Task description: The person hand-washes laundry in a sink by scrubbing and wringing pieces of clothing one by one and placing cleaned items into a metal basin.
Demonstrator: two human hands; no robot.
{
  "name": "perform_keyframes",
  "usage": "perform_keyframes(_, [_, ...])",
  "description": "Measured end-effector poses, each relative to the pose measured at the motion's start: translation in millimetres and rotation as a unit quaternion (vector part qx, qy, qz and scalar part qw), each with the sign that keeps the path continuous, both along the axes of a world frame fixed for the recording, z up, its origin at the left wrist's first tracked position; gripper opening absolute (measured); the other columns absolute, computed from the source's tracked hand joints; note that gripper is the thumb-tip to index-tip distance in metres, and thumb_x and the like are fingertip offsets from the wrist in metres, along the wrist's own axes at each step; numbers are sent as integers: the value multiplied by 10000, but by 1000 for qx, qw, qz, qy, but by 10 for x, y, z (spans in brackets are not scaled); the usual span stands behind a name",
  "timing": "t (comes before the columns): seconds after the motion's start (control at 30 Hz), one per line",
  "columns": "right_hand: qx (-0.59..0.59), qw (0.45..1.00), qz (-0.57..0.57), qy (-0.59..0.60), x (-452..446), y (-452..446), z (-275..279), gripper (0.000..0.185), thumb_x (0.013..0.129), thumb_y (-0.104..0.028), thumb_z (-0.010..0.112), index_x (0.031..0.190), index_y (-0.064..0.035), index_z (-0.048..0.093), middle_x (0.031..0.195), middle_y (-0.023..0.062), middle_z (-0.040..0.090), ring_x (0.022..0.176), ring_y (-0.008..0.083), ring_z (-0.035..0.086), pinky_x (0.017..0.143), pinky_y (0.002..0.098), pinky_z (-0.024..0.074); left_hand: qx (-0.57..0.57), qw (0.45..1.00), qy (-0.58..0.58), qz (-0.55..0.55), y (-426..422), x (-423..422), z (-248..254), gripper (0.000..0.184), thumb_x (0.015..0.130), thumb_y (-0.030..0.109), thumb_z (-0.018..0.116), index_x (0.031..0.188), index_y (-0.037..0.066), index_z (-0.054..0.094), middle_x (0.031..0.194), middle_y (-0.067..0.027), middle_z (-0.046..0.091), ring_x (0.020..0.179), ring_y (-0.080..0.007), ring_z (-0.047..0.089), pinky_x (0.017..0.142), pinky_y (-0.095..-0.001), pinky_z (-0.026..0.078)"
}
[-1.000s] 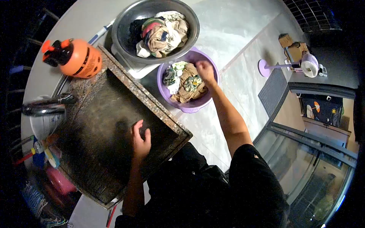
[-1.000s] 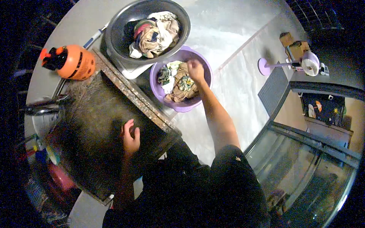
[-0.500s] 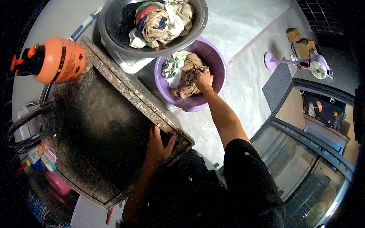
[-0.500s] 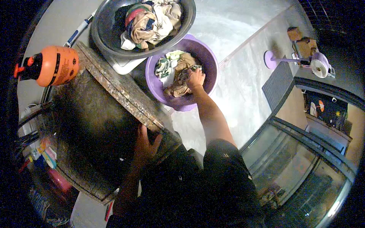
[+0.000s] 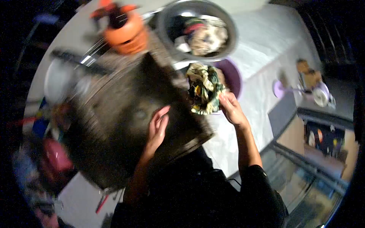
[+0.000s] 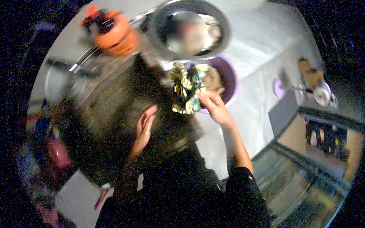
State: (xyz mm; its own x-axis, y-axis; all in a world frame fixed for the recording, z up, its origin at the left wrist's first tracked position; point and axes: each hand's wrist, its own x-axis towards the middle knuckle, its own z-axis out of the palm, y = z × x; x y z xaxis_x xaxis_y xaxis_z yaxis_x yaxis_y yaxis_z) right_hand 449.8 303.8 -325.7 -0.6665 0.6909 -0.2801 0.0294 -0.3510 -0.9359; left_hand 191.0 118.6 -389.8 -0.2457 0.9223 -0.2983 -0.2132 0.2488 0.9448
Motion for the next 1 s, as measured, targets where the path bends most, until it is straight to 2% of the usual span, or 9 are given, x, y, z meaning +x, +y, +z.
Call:
perform_keyframes(0.13, [-48,969,223,-99,-1136,-641,-80,341,1072,-338,475,1052,-46,651,872,-6,625,781,101,562,739,252,462,-60,899,-395,179,-434,-459,-937,565,1006,341,598,1455,46,420,1585,-147,312,1386,-260,415,1077,-410,421])
perform_keyframes(0.2, [-74,948,259,-171,-1664,-994,-515,420,1070,-416,463,1009,-38,634,761,-6,555,665,100,516,646,270,458,-119,971,-88,186,-667,-799,-948,458,1014,269,583,1390,33,467,1387,-148,493,1236,-257,523,988,-439,464])
perform_keyframes(0.33, [131,939,171,-267,-2022,-1328,-1481,526,1039,-457,491,1042,49,634,781,97,605,619,177,572,629,362,502,-205,880,314,292,-1512,-1558,-1263,352,1031,187,517,1330,3,488,1123,-235,637,917,-355,655,749,-474,508])
perform_keyframes(0.4, [-30,921,49,-385,-2097,-1490,-2155,445,1003,-346,558,1183,62,570,973,178,642,803,284,662,784,420,541,-155,844,408,311,-1589,-1578,-1002,367,1009,176,544,1317,-11,477,1135,-260,627,984,-404,635,807,-484,500])
perform_keyframes(0.53, [300,852,-129,-409,-2461,-2056,-1798,705,855,-205,690,1438,17,362,1407,303,423,1275,422,476,1055,499,422,-53,819,440,364,-1634,-1592,-1526,479,964,234,612,1326,-33,445,1171,-276,609,1061,-454,603,901,-486,490])
perform_keyframes(0.67, [436,754,83,-485,-2949,-2521,-1616,670,852,-281,666,1460,-130,428,1435,257,418,1325,439,422,1048,551,423,-261,874,401,88,-1561,-1597,-1472,506,944,315,636,1299,-18,498,1140,-262,632,1015,-419,641,836,-520,528])
perform_keyframes(0.83, [339,655,337,-585,-2968,-2489,-2309,504,942,-329,516,1435,-226,524,1548,186,354,1392,401,373,1109,577,347,-363,805,466,61,-1586,-1473,-2227,264,904,252,655,1006,16,718,1082,-223,689,1003,-349,679,842,-461,555])
perform_keyframes(0.93, [432,591,325,-599,-2924,-2557,-2410,493,972,-329,476,1441,-183,525,1592,182,298,1454,379,291,1161,566,268,-391,794,452,-112,-1653,-1544,-2080,253,905,236,634,1035,39,725,1140,-215,687,1053,-344,675,898,-456,543])
perform_keyframes(1.0, [381,608,350,-602,-2945,-2530,-2329,529,994,-367,453,1443,-92,513,1601,179,289,1487,401,213,1184,584,198,-443,830,323,-106,-1621,-1630,-1847,667,864,349,642,1404,-15,496,1447,-276,488,1319,-486,466,1127,-540,357])
